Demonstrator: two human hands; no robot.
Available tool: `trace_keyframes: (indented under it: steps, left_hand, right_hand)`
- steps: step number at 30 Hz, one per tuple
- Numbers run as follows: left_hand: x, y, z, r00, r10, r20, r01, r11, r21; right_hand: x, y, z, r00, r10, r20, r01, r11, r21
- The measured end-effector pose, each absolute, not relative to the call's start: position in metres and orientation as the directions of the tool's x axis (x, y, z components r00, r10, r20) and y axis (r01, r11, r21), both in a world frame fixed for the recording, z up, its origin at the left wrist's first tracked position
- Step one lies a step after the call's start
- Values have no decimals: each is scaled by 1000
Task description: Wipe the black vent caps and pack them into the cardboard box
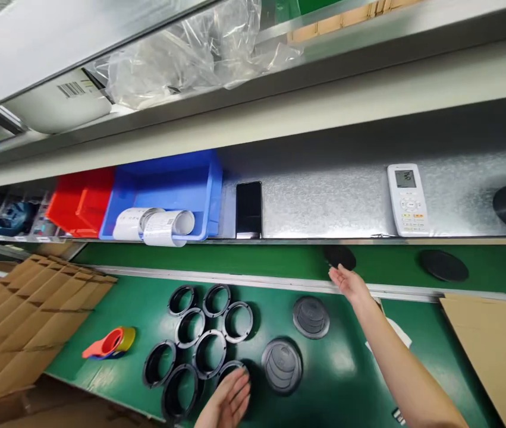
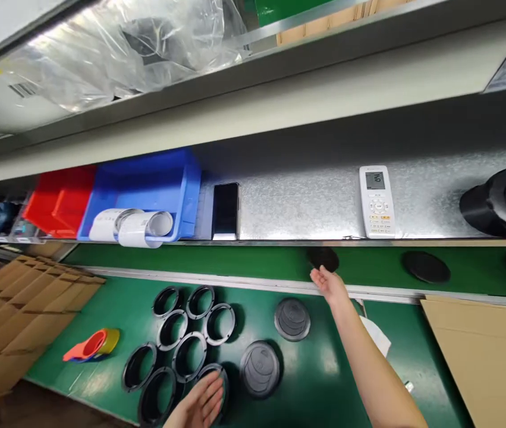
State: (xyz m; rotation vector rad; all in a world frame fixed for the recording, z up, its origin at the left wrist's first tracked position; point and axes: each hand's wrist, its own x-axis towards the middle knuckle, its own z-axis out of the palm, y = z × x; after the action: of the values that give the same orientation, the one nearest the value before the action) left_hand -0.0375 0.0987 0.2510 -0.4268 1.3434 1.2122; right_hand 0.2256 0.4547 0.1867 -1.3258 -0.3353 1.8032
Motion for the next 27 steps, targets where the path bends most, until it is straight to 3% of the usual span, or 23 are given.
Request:
trace_keyframes:
  steps: [5,7,9,11,13,15,17,20,27]
  left_hand:
    - [0,160,287,-136,788,-601,-877,186,442]
    - [10,172,295,-75,853,-517,-899,166,405]
    - [16,171,303,-73,887,-455,-916,120,382]
    - [18,162,312,-130,898,-421,-923,46,382]
    - [19,148,322,-139,893,-428,-931,30,365]
    - [19,134,332,-89,893,-441,-947,62,316]
    - [22,122,340,-57,901,-430,-960,70,273]
    - [28,107,347,-101,903,-417,-969,5,246]
    - [39,78,348,-138,919,-370,-967,-44,252]
  right_hand:
    - [170,273,240,-626,600,-499,-360,-789,-497]
    - [163,217,258,-762,492,-421,-244,-821,-517]
    - [163,190,268,-804,429,-412,-89,-771,-630]
    - [168,187,272,-739,520,-427,88,-554,-828]
    - [176,199,277,-602,750,-273,221,-172,-960]
    - [182,211,287,-526,848,61,257,227,-939]
    - [182,214,300,-583,753,304,198,494,-846]
    - [173,202,313,-667,640,381,151,617,-773]
    - [165,171,308,-723,628,290,147,549,-823]
